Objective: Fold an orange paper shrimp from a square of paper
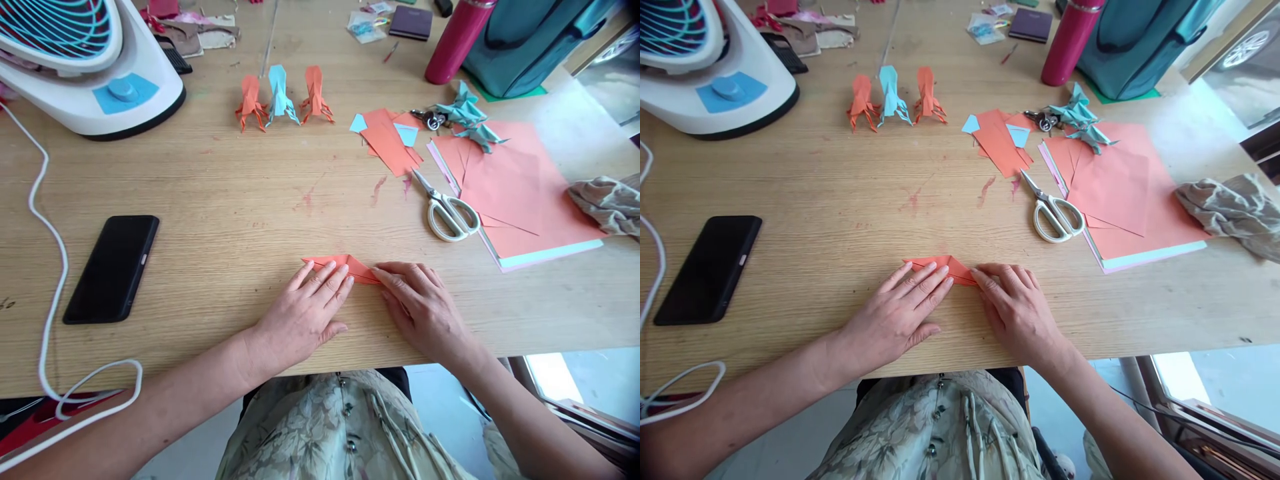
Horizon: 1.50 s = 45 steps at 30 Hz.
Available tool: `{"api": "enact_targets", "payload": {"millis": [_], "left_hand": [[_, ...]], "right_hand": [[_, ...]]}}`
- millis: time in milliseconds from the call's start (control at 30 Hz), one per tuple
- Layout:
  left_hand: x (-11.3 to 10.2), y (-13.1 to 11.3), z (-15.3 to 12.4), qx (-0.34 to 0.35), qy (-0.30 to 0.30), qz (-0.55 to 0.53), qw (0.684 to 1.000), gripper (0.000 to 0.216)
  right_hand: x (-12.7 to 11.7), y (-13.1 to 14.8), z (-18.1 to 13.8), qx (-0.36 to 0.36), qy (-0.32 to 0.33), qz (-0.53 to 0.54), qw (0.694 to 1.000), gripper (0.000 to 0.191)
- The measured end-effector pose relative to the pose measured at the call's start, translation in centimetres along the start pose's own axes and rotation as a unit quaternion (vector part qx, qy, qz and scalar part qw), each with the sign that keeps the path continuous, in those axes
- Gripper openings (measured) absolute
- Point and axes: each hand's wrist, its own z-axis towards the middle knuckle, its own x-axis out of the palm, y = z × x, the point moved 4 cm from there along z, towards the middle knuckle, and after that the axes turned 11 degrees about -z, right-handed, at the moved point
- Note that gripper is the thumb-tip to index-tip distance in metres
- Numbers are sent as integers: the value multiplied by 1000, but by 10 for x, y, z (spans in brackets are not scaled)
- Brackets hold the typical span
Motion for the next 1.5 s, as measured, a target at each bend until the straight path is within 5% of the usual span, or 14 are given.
{"api": "enact_targets", "payload": {"millis": [867,1167,1300,1433,1500], "left_hand": [[5,9,-13,-40,28,-85,995,61],[-11,11,0,-20,-80,-101,991,33],[-25,24,15,-59,-115,-138,982,20],[-32,38,31,-109,-94,-245,959,57],[-30,41,36,-150,-55,-346,925,51]], "right_hand": [[1,0,1,20,-18,22,999,30],[4,-4,13,107,-1,43,993,13],[-1,-10,23,106,26,103,989,12],[-8,-16,42,71,55,189,978,18],[-12,-18,54,49,49,235,969,18]]}}
